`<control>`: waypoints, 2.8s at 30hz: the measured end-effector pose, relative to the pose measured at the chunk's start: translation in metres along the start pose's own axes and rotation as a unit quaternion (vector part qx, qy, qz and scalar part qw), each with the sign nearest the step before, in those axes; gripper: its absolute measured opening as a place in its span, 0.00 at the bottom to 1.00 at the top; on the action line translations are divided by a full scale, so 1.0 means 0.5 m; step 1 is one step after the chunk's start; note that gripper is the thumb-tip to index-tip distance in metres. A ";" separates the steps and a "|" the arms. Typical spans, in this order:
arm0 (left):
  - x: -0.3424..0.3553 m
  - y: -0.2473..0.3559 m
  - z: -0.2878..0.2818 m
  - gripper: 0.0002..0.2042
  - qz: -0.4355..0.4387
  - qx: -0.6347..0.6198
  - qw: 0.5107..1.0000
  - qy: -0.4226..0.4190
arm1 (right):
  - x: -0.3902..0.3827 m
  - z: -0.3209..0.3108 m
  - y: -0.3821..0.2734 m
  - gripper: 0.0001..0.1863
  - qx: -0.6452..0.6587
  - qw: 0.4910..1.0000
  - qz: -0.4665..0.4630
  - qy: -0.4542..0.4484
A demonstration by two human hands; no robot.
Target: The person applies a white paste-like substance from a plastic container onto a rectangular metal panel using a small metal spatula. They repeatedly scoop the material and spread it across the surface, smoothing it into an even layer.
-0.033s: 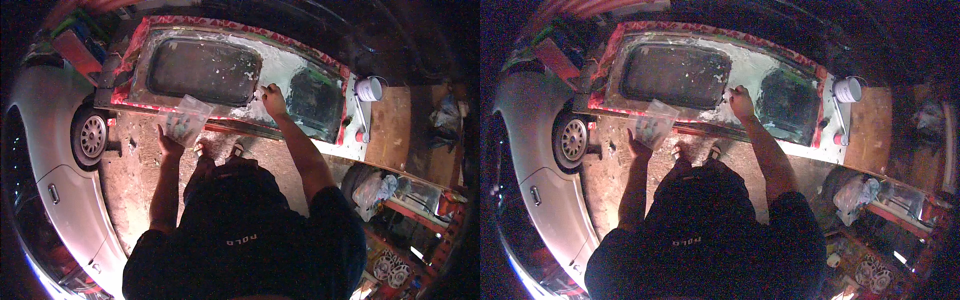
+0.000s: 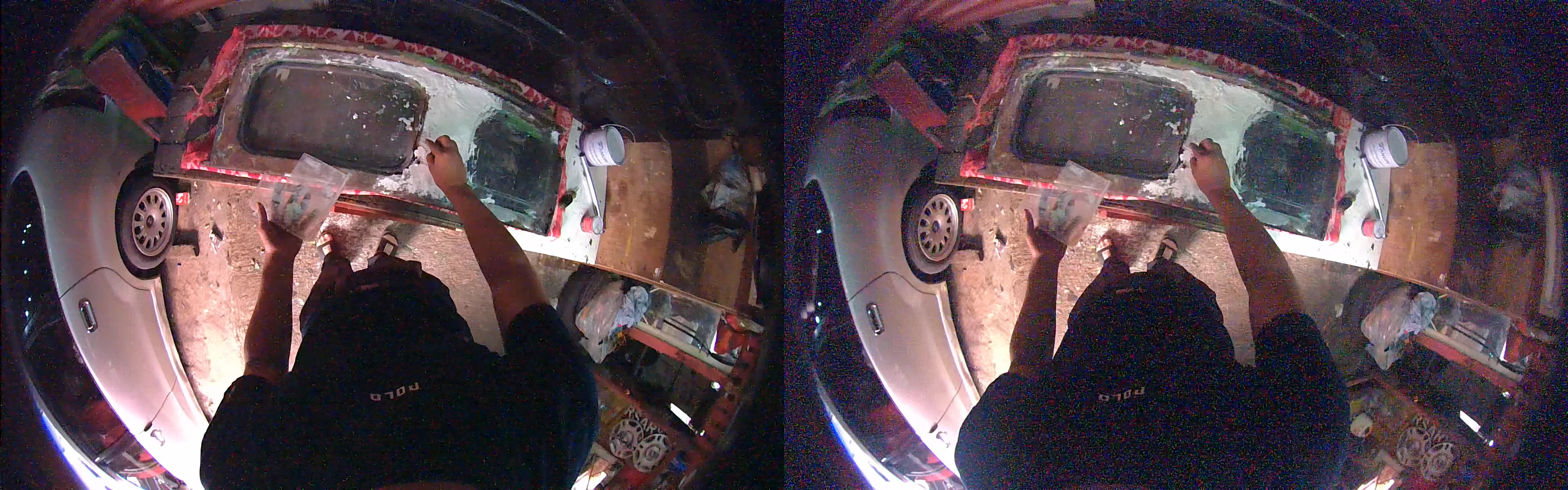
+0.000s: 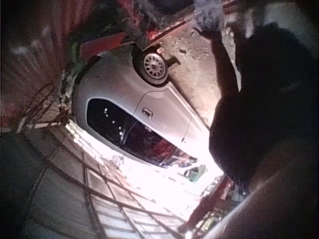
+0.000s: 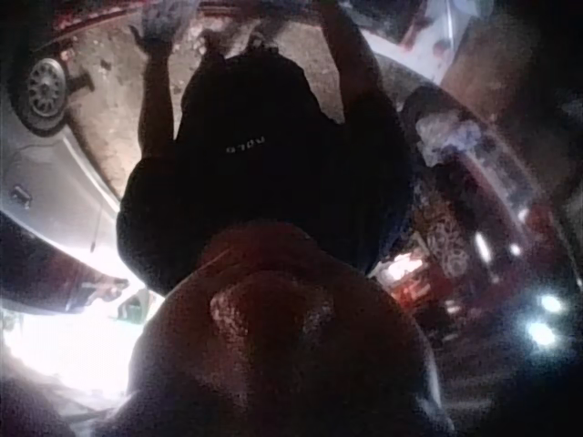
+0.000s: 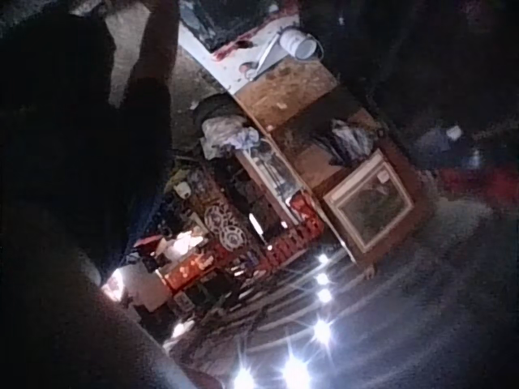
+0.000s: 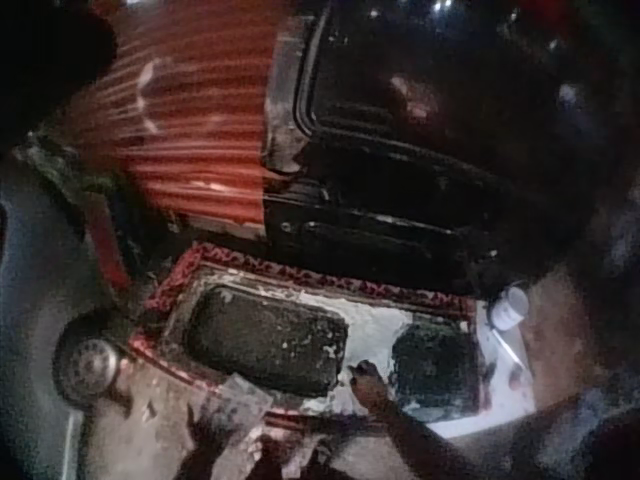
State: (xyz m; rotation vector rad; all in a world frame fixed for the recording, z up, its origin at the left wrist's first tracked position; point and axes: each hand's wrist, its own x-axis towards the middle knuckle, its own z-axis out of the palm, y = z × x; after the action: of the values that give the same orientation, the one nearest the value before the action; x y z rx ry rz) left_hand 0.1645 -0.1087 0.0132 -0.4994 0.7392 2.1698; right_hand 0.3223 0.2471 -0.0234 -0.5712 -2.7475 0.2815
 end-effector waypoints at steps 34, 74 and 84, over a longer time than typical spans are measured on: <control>0.010 -0.057 -0.004 0.32 0.007 -0.030 0.999 -0.031 | 0.001 -0.025 0.010 0.19 0.035 0.999 0.008 0.014; -0.054 -0.180 -0.019 0.33 0.045 -0.073 0.996 -0.033 | -0.035 0.042 0.059 0.10 -0.032 0.956 -0.268 -0.118; -0.045 -0.185 -0.012 0.33 0.055 -0.071 0.996 -0.030 | -0.007 -0.039 0.061 0.16 0.137 0.989 -0.026 -0.038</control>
State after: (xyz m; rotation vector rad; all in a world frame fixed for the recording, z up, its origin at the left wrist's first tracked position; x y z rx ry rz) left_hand 0.2508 -0.0754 -0.0105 -0.4725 0.5942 2.3407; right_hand 0.3427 0.2757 -0.0141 -0.4234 -2.7248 0.6687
